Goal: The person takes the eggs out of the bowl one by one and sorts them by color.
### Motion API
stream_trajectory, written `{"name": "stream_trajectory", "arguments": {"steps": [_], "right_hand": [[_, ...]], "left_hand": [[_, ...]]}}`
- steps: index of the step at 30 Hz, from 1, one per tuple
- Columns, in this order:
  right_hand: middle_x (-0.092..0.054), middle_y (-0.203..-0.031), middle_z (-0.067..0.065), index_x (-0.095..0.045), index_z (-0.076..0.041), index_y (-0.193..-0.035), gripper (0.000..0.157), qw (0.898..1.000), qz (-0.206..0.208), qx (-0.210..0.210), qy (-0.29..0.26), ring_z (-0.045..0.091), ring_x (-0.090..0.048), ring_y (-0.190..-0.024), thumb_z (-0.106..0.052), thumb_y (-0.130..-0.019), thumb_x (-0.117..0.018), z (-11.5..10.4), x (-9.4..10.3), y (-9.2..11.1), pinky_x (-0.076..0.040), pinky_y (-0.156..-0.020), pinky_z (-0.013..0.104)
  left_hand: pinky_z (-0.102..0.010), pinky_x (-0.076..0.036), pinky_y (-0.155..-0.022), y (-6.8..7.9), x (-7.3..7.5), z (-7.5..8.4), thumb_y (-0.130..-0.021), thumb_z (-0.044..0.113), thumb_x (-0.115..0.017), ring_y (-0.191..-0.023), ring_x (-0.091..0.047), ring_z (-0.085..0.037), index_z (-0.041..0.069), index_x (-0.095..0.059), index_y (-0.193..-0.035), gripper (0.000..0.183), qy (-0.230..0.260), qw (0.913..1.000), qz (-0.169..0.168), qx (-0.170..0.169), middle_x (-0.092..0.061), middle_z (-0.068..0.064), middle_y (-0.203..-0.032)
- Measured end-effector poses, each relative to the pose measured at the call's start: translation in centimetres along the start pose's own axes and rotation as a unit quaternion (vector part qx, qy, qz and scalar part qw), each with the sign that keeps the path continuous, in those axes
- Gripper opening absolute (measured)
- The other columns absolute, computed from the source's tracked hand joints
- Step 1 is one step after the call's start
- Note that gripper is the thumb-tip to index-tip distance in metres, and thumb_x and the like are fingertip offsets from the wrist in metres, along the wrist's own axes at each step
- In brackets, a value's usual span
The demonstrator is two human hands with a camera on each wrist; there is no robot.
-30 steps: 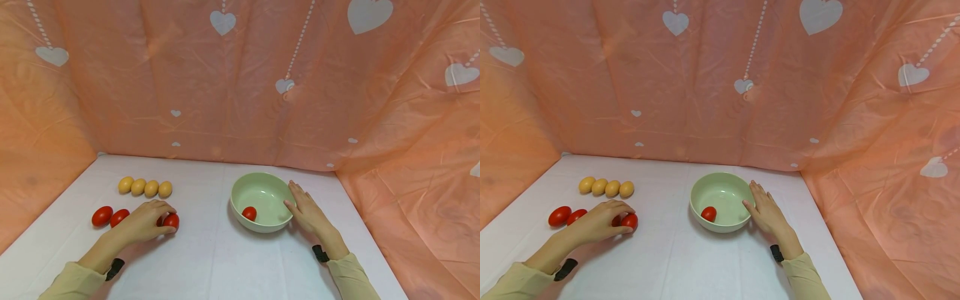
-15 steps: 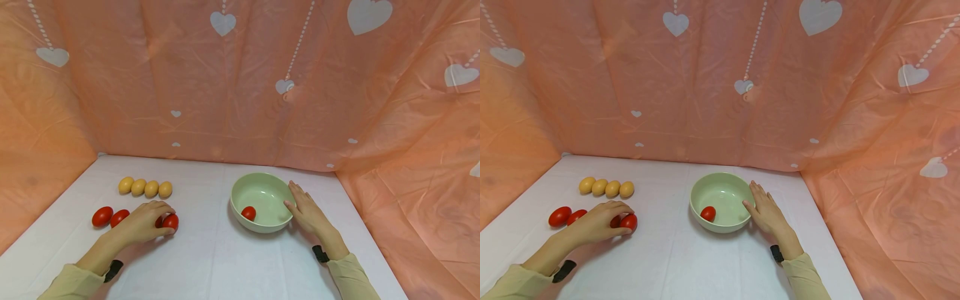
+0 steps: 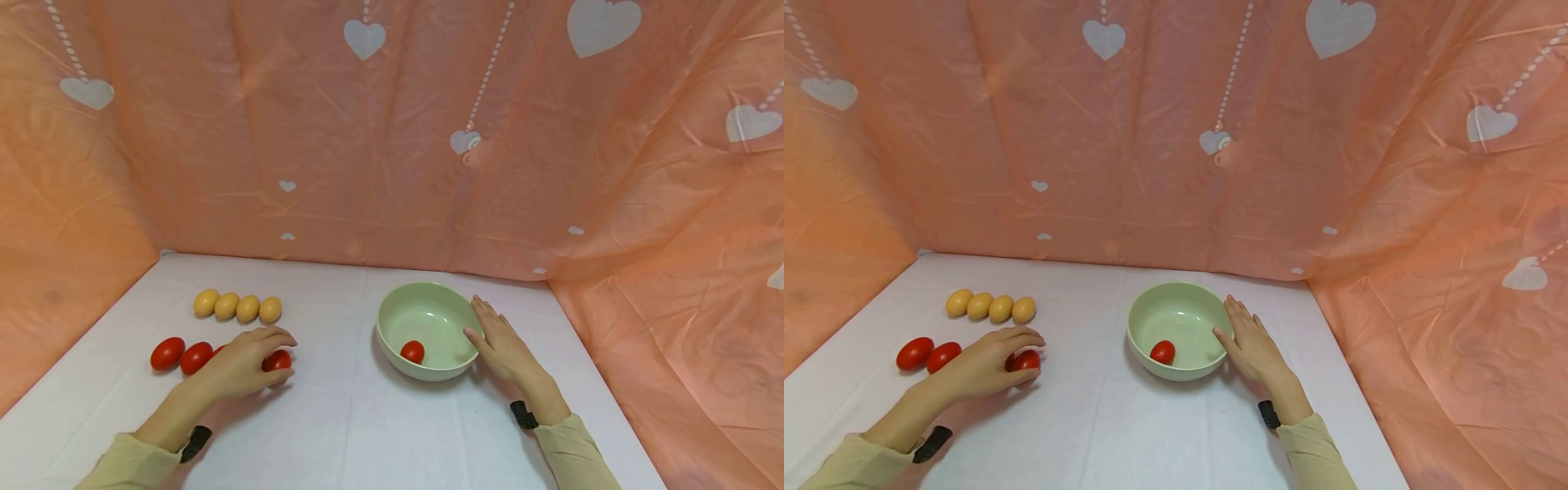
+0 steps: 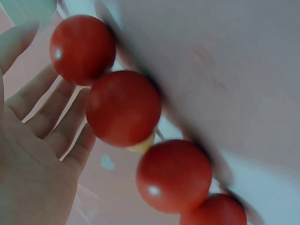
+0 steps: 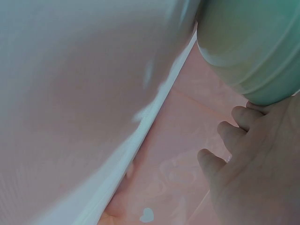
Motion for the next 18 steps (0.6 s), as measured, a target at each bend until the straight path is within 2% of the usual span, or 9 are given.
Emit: {"name": "stream_trajectory", "arguments": {"steps": [6, 11, 14, 18], "right_hand": [[-0.025, -0.169, 0.019, -0.027, 0.004, -0.161, 0.07, 1.0, -0.007, -0.007, 0.0, 0.044, -0.024, -0.155, -0.04, -0.111, -0.047, 0.0, 0.0, 0.0, -0.018, -0.123, 0.065], [-0.025, -0.169, 0.019, -0.027, 0.004, -0.161, 0.07, 1.0, -0.009, -0.01, 0.002, 0.044, -0.023, -0.155, -0.039, -0.111, -0.047, -0.1, 0.0, 0.1, -0.018, -0.123, 0.065], [-0.024, -0.17, 0.019, -0.026, 0.004, -0.162, 0.069, 1.0, -0.009, -0.01, 0.001, 0.043, -0.022, -0.155, -0.038, -0.111, -0.047, -0.1, 0.1, 0.1, -0.018, -0.123, 0.064], [-0.025, -0.169, 0.019, -0.027, 0.004, -0.161, 0.069, 1.0, -0.007, -0.007, 0.002, 0.043, -0.022, -0.155, -0.038, -0.111, -0.047, -0.2, 0.1, 0.0, -0.018, -0.123, 0.065]], "left_hand": [[-0.058, -0.053, -0.099, -0.7, -0.8, 0.9, -0.089, 0.026, -0.083, -0.114, -0.065, -0.034, 0.01, -0.071, -0.124, 0.04, 0.015, 0.9991, 0.036, -0.018, -0.067, -0.007, -0.128], [-0.055, -0.053, -0.101, -1.6, -1.5, 1.8, -0.09, 0.025, -0.082, -0.116, -0.065, -0.031, 0.009, -0.07, -0.126, 0.041, 0.035, 0.9981, 0.045, -0.025, -0.067, -0.005, -0.128], [-0.051, -0.053, -0.101, -2.2, -1.8, 2.4, -0.09, 0.024, -0.081, -0.116, -0.066, -0.027, 0.01, -0.07, -0.127, 0.04, 0.048, 0.9968, 0.053, -0.035, -0.067, -0.003, -0.128], [-0.043, -0.057, -0.094, -3.1, -2.2, 3.3, -0.091, 0.021, -0.08, -0.108, -0.067, -0.018, 0.012, -0.07, -0.125, 0.036, 0.062, 0.9931, 0.076, -0.065, -0.066, 0.002, -0.126]]}}
Point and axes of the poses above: each hand's wrist, its own y-axis away from the middle knuckle, its own x-axis out of the back of the hand, z = x × y, the point moved 1 cm from there along -y, towards the middle knuckle
